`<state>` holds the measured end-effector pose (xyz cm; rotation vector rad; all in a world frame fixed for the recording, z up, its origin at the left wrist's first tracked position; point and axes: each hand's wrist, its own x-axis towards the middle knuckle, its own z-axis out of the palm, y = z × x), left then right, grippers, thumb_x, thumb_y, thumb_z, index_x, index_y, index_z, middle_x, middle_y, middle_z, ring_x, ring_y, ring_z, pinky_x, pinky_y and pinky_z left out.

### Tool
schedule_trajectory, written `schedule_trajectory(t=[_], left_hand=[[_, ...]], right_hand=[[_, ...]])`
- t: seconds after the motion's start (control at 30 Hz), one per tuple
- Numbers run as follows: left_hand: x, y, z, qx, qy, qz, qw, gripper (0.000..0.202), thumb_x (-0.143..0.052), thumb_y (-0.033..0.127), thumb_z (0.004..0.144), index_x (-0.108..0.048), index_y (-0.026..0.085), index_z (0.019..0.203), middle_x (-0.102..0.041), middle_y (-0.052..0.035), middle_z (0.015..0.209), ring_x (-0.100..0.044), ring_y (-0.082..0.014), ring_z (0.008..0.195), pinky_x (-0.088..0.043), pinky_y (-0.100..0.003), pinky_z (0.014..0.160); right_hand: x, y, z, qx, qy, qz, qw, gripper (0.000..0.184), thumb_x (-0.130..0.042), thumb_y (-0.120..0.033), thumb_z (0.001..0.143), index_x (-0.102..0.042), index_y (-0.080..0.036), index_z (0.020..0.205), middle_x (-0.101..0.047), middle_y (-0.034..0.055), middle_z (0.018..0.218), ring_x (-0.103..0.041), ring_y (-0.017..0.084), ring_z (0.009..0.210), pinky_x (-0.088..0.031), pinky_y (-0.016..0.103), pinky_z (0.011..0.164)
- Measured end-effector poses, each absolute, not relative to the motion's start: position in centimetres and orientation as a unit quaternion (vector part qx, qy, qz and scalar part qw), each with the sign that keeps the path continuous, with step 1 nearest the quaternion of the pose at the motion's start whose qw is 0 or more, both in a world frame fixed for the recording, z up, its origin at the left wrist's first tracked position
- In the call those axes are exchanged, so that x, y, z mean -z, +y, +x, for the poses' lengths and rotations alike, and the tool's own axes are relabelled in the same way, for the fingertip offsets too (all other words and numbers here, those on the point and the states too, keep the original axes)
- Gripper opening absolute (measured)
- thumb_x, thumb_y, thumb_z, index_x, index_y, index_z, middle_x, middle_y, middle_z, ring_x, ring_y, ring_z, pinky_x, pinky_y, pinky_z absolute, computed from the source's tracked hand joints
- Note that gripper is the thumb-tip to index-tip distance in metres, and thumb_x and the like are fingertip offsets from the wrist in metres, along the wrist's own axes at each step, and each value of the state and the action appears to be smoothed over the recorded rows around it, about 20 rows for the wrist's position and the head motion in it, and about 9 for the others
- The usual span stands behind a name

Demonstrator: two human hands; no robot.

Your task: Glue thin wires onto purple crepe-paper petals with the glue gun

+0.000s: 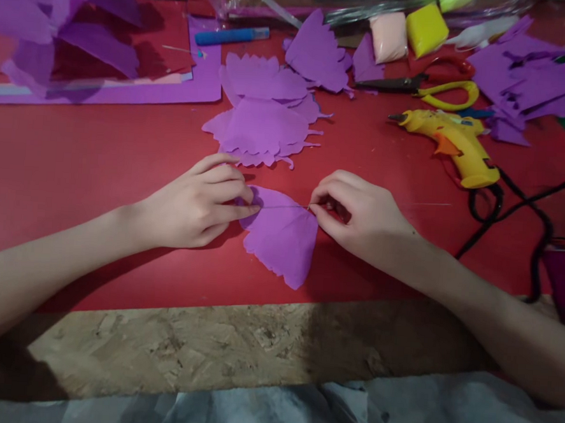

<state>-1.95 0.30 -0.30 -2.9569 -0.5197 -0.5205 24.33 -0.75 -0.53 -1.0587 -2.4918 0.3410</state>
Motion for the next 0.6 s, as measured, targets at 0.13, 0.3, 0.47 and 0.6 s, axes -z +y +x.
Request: schedule_trajectory(t=[0.13, 0.3, 0.47, 0.6], left_hand=[[0.36, 0.31, -2.06, 0.127, -0.2, -0.971, -0.02, 0.044, -0.031, 0.013, 0.092, -0.071, 0.023, 0.107, -0.073, -0.0053, 0.095, -0.061, -0.0188, 0.097, -0.039, -0.041, 0.108], [0.5, 0.29, -2.04, 0.162, -0.164, -0.973, 0.025, 0.04, -0.034, 0.011, 0.092, -0.072, 0.018, 0.103, -0.073, -0.0069, 0.09, -0.061, -0.0189, 0.092, -0.043, -0.04, 0.103], [0.54, 0.34, -1.95, 0.182, -0.168, -0.968, 0.041, 0.039, -0.034, 0.01, 0.092, -0.071, 0.019, 0.1, -0.072, -0.0049, 0.087, -0.062, -0.0176, 0.091, -0.045, -0.038, 0.099], [0.54, 0.44, -1.94, 0.19, -0.173, -0.966, -0.001, 0.035, -0.037, 0.01, 0.091, -0.071, 0.018, 0.099, -0.073, -0.0054, 0.091, -0.062, -0.0185, 0.093, -0.046, -0.038, 0.098]], right_hand=[[0.5, -0.72, 24.3, -0.154, -0.885, -0.389, 0.205, 0.012, -0.044, -0.011, 0.081, -0.051, -0.017, 0.075, -0.056, 0.0032, 0.076, -0.047, 0.01, 0.063, -0.038, 0.023, 0.059], [0.51, -0.5, 24.38, -0.193, -0.878, -0.384, 0.208, 0.011, -0.043, -0.011, 0.08, -0.05, -0.017, 0.074, -0.054, 0.0036, 0.077, -0.045, 0.01, 0.063, -0.037, 0.023, 0.059], [0.5, -0.24, 24.41, -0.222, -0.871, -0.395, 0.192, 0.011, -0.043, -0.014, 0.081, -0.05, -0.017, 0.074, -0.054, 0.004, 0.077, -0.047, 0.011, 0.067, -0.038, 0.023, 0.062], [0.33, -0.05, 24.58, -0.233, -0.872, -0.393, 0.176, 0.011, -0.042, -0.015, 0.081, -0.05, -0.017, 0.075, -0.055, 0.0041, 0.078, -0.047, 0.011, 0.067, -0.038, 0.023, 0.063]])
